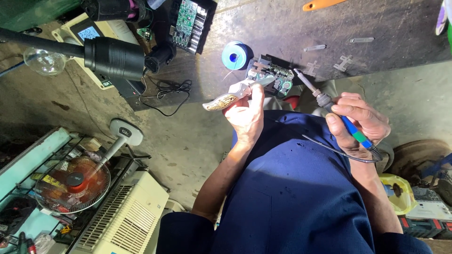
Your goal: The person solders metal tabs onto a pack of cylindrical battery cells using a soldering iron and solder wire. They use pliers to hold and position the tabs, then apply solder to secure them to the cell terminals.
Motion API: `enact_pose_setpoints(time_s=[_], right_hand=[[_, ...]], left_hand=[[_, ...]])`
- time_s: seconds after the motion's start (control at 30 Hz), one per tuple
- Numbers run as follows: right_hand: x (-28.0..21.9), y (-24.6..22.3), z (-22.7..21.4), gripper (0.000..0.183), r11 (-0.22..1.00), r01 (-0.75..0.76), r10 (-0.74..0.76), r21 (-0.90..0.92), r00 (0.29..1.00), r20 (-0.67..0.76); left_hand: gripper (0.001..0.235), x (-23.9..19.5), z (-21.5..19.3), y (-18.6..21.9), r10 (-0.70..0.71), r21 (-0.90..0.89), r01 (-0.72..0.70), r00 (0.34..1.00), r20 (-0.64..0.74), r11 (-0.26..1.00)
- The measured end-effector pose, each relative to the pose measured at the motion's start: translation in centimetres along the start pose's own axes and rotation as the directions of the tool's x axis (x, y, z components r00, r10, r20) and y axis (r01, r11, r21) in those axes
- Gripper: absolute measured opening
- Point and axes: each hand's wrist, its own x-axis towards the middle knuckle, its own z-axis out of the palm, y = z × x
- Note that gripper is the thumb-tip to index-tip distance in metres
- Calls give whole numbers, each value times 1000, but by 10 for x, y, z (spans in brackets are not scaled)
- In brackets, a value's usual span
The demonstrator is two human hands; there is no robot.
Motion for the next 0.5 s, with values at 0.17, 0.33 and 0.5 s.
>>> enact_pose_setpoints(time_s=[0.17,0.33,0.5], right_hand=[[0,0,0,17,1000,4,-4,-1,1000,-8],[1,0,0,17,1000,28,-28,-8,1000,-1],[0,1,0,17,1000,31,-31,-4,999,-15]], left_hand=[[20,0,1,0,-11,10,11,1000,-15,1000],[20,0,1,0,-18,-14,18,1000,-18,1000],[20,1,1,1,-31,0,31,999,-20,1000]])
